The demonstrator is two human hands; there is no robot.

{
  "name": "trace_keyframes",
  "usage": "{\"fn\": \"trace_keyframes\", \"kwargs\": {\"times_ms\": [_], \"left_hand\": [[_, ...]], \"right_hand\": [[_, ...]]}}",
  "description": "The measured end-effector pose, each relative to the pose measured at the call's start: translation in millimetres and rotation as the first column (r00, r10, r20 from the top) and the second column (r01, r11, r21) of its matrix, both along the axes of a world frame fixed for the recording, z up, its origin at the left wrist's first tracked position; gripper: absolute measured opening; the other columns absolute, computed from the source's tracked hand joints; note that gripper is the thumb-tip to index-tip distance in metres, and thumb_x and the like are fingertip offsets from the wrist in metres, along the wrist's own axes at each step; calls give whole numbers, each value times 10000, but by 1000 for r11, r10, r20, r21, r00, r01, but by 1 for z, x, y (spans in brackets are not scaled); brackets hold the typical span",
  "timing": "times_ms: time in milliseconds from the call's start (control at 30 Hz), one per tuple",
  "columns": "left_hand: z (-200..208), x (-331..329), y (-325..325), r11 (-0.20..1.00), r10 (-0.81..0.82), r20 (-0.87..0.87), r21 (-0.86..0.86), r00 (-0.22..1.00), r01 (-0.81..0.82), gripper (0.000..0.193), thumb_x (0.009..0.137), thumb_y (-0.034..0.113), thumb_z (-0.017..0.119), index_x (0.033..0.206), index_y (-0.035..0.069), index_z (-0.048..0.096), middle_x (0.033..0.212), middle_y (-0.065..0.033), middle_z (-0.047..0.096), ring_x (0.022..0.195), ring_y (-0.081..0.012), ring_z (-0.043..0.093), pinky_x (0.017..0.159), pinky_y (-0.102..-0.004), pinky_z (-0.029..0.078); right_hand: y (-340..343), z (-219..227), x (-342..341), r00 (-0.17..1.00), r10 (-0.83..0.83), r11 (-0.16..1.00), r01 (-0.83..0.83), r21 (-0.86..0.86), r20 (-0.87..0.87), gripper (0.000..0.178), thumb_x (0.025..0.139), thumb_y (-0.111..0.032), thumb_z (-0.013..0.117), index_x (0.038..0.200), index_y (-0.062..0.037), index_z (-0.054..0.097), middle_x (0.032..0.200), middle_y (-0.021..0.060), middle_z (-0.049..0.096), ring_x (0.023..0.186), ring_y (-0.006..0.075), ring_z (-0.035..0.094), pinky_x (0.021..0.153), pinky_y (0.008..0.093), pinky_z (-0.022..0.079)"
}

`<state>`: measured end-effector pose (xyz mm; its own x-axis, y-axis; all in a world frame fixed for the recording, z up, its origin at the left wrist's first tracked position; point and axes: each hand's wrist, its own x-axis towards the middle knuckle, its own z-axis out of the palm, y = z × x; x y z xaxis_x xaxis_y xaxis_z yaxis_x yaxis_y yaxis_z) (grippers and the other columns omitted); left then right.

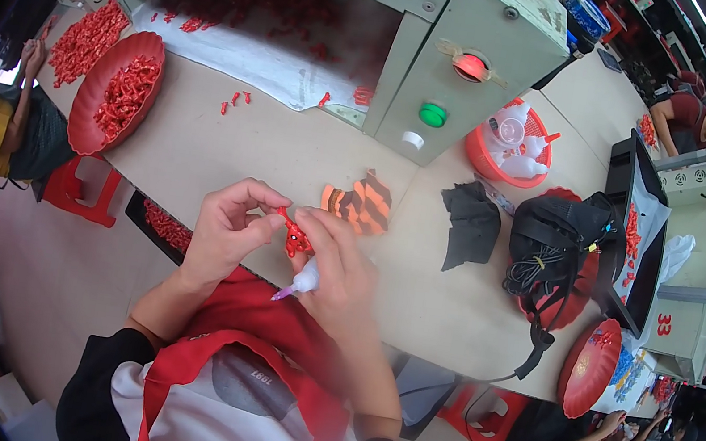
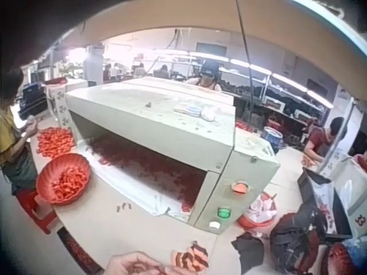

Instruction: The person assembles small plastic figures by applying glue to the parts with a squeeze bottle and joining them together by hand.

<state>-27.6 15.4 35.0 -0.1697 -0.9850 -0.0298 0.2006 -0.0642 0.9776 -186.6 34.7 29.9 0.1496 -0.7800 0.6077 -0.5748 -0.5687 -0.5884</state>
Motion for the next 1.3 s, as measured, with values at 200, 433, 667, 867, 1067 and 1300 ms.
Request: {"fn": "trace_keyframes", "kwargs": {"times_ms": [200, 433, 667, 867, 1067, 1300], "left_hand": [[2, -2, 1, 1000, -8, 9, 1, 1000, 8, 120, 805, -43, 581, 924, -25, 586, 851, -36, 589, 751, -49, 547, 586, -173, 447], [0, -1, 2, 1000, -10, 15, 13, 1000, 10, 126, 809, 19, 614, 921, -26, 578, 817, -42, 606, 725, -55, 573, 583, -178, 459], [-4, -2, 0, 1000, -16, 29, 1, 999, 16, 115, 813, 24, 614, 909, -23, 573, 808, -36, 605, 728, -47, 567, 596, -182, 458], [-6, -2, -1, 1000, -9, 9, -4, 1000, 9, 123, 810, 28, 618, 914, -20, 574, 806, -30, 604, 726, -47, 564, 596, -184, 459], [-5, -2, -2, 1000, -23, 24, 18, 999, 23, 144, 796, -81, 562, 926, -22, 573, 872, -32, 577, 796, -55, 535, 633, -184, 453], [-7, -4, -3, 1000, 17, 17, -24, 1000, -16, 118, 803, 31, 618, 904, -12, 574, 824, -30, 610, 737, -54, 565, 609, -194, 468]], "right_hand": [[2, 2, 1, 1000, 9, 999, -9, 34, 8, 411, 678, 0, 668, 1079, -32, 582, 1026, 92, 595, 779, 206, 629, 589, 274, 519], [1, 1, 0, 1000, 25, 999, -25, 43, -15, 425, 665, 0, 681, 1077, -35, 586, 1012, 96, 601, 756, 205, 632, 582, 277, 517], [-1, -1, -1, 999, 29, 998, -31, 62, 33, 430, 658, 1, 687, 1076, -40, 592, 1008, 100, 602, 756, 207, 631, 582, 281, 514], [-2, -2, 0, 999, 37, 996, -40, 75, 37, 423, 660, -6, 686, 1072, -38, 595, 1003, 97, 602, 750, 205, 629, 583, 279, 512], [-4, -2, 0, 998, 39, 997, -42, 71, 41, 421, 659, -6, 685, 1070, -36, 597, 995, 98, 603, 750, 205, 628, 581, 279, 511], [-5, -2, 0, 998, 43, 997, -45, 60, 37, 434, 648, 14, 683, 1072, -33, 596, 999, 102, 599, 747, 207, 626, 580, 280, 510]]}}
